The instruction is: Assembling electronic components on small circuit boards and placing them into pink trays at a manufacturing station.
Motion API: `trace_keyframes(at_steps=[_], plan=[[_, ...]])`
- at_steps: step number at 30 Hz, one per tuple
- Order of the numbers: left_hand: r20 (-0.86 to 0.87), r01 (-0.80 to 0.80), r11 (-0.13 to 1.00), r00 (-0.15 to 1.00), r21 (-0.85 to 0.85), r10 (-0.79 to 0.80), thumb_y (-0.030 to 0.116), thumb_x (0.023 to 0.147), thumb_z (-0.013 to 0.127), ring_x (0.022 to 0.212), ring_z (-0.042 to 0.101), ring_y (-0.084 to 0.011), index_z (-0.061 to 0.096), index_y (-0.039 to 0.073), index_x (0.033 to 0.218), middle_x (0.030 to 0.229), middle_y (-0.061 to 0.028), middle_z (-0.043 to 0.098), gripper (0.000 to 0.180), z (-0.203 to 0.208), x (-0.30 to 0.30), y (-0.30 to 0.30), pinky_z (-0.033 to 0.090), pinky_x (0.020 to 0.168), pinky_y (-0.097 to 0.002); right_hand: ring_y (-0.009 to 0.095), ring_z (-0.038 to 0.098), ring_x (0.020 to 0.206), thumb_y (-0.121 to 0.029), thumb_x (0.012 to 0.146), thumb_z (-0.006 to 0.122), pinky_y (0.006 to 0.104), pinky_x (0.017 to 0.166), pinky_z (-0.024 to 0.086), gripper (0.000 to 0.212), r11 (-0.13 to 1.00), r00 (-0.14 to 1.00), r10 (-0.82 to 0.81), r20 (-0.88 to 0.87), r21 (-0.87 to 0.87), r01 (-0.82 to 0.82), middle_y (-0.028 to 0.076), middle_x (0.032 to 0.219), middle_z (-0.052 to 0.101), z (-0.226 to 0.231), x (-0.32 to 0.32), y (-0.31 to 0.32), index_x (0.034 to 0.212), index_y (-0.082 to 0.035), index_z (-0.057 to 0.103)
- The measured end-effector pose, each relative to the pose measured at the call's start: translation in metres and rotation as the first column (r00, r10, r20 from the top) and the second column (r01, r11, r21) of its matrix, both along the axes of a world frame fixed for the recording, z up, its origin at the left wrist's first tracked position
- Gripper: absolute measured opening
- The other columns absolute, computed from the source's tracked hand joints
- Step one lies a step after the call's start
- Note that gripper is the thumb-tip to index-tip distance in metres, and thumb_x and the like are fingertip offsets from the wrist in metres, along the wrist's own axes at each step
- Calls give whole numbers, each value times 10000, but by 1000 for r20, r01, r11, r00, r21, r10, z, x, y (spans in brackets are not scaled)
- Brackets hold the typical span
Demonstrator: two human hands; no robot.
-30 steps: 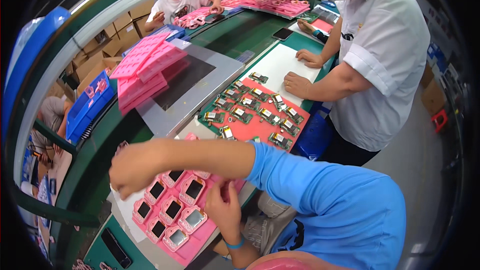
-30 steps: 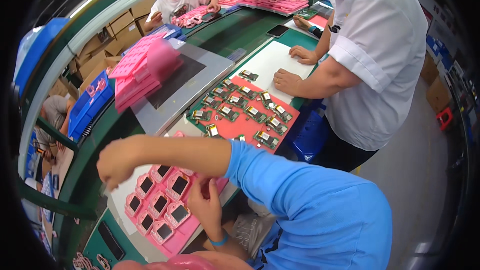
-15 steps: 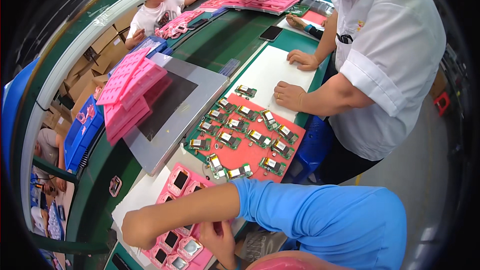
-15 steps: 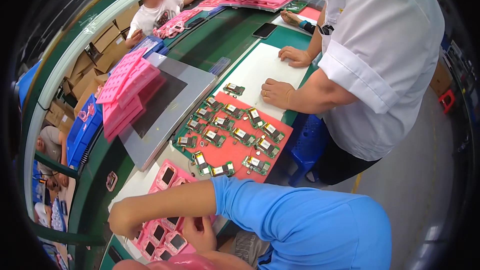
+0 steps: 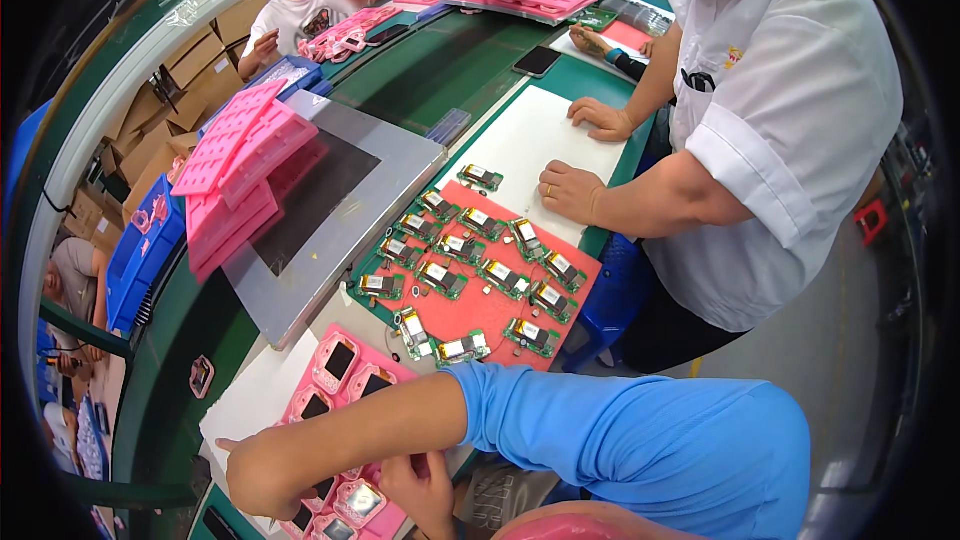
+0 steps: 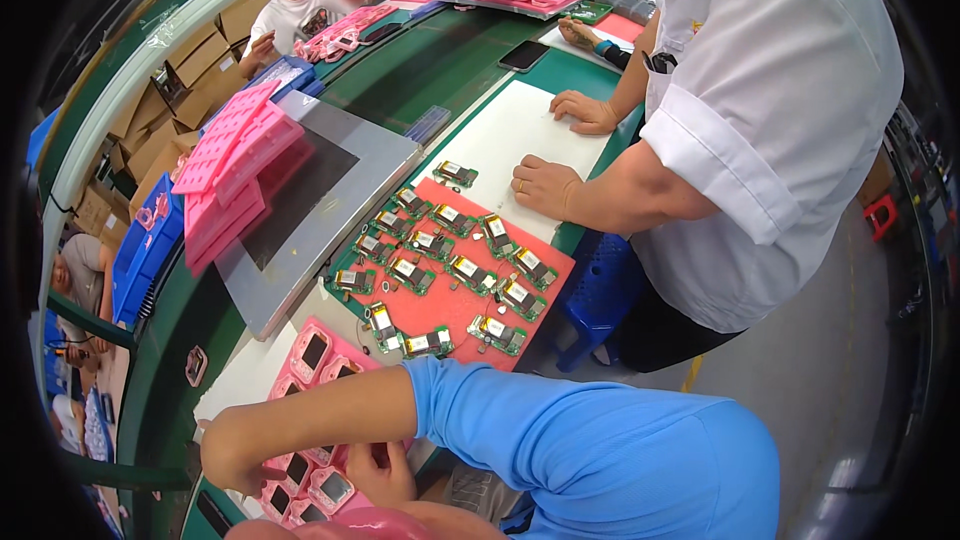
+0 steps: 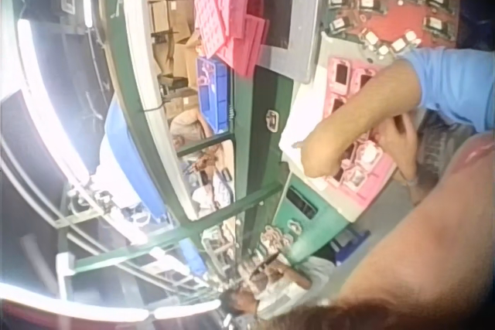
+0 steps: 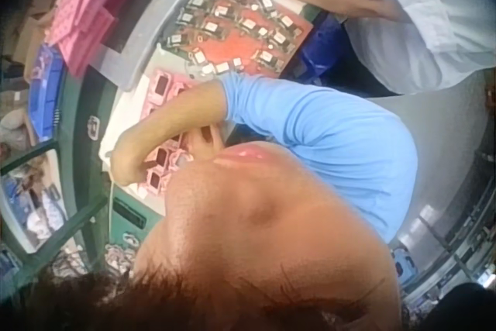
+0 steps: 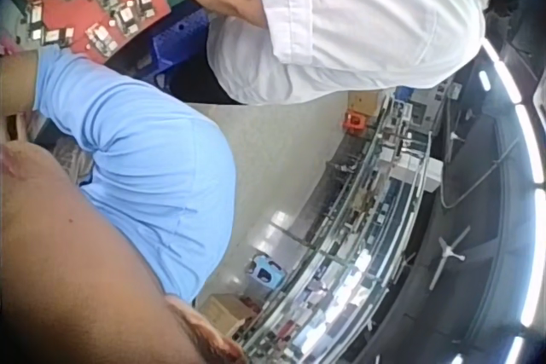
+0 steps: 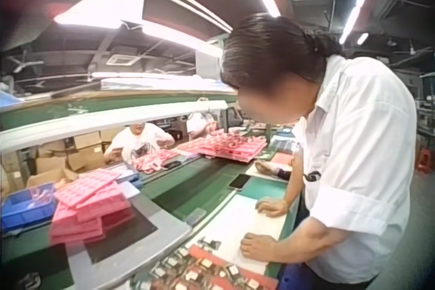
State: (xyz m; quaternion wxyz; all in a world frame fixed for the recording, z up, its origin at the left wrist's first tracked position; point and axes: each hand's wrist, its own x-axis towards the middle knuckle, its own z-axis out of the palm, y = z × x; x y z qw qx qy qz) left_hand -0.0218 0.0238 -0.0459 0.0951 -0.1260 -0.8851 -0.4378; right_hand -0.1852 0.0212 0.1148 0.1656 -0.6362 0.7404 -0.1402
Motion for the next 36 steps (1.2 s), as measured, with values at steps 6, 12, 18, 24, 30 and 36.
trace_keyframes(at_steps=[6, 12, 18, 24, 30, 36], plan=[[-99, 41, 999, 994, -1, -41, 73, 907, 734, 650, 560, -227, 738, -51, 1090, 817, -148, 701, 221, -1, -3, 2, 461, 603, -340, 223, 695, 904, -234, 892, 673, 447, 862, 566, 250, 981, 983, -180, 34, 84, 177, 1, 961, 830, -2, 6, -2, 882, -145, 907], [-86, 23, 1000, 996, 8, -22, 85, 910, 744, 653, 554, -221, 734, -49, 1083, 808, -136, 694, 219, -4, -2, 1, 454, 603, -339, 223, 676, 865, -218, 891, 628, 421, 835, 557, 290, 983, 991, -127, 41, 142, 120, -15, 941, 822, 9, 13, 7, 876, -129, 903], [-99, 10, 1000, 995, -1, -10, 94, 910, 750, 662, 555, -221, 731, -48, 1085, 811, -132, 692, 226, -5, -1, 1, 456, 613, -347, 234, 673, 849, -225, 901, 605, 422, 829, 554, 309, 986, 988, -114, 100, 135, 100, -13, 950, 826, 8, 14, 6, 902, -103, 889], [-94, 7, 1000, 996, -12, -8, 100, 913, 750, 681, 566, -229, 729, -47, 1099, 837, -141, 698, 238, -2, -1, 2, 465, 637, -352, 236, 678, 855, -235, 920, 587, 424, 841, 553, 320, 989, 988, -105, 112, 116, 91, -15, 959, 834, 8, 13, 4, 931, -86, 871], [-73, 10, 1000, 997, 7, -9, 98, 916, 745, 700, 579, -237, 727, -46, 1126, 869, -150, 709, 256, 0, 0, 4, 473, 656, -348, 239, 676, 852, -242, 922, 577, 421, 837, 554, 334, 994, 988, -76, 138, 93, 63, 0, 953, 833, 10, 12, 6, 920, -90, 874], [-34, 6, 1000, 999, 7, -5, 88, 916, 741, 708, 587, -238, 724, -46, 1141, 886, -152, 717, 262, 0, 0, 4, 477, 661, -344, 236, 682, 859, -246, 920, 570, 425, 834, 554, 345, 986, 987, -54, 153, 162, 29, 24, 942, 825, -1, 4, -7, 915, -98, 882]])
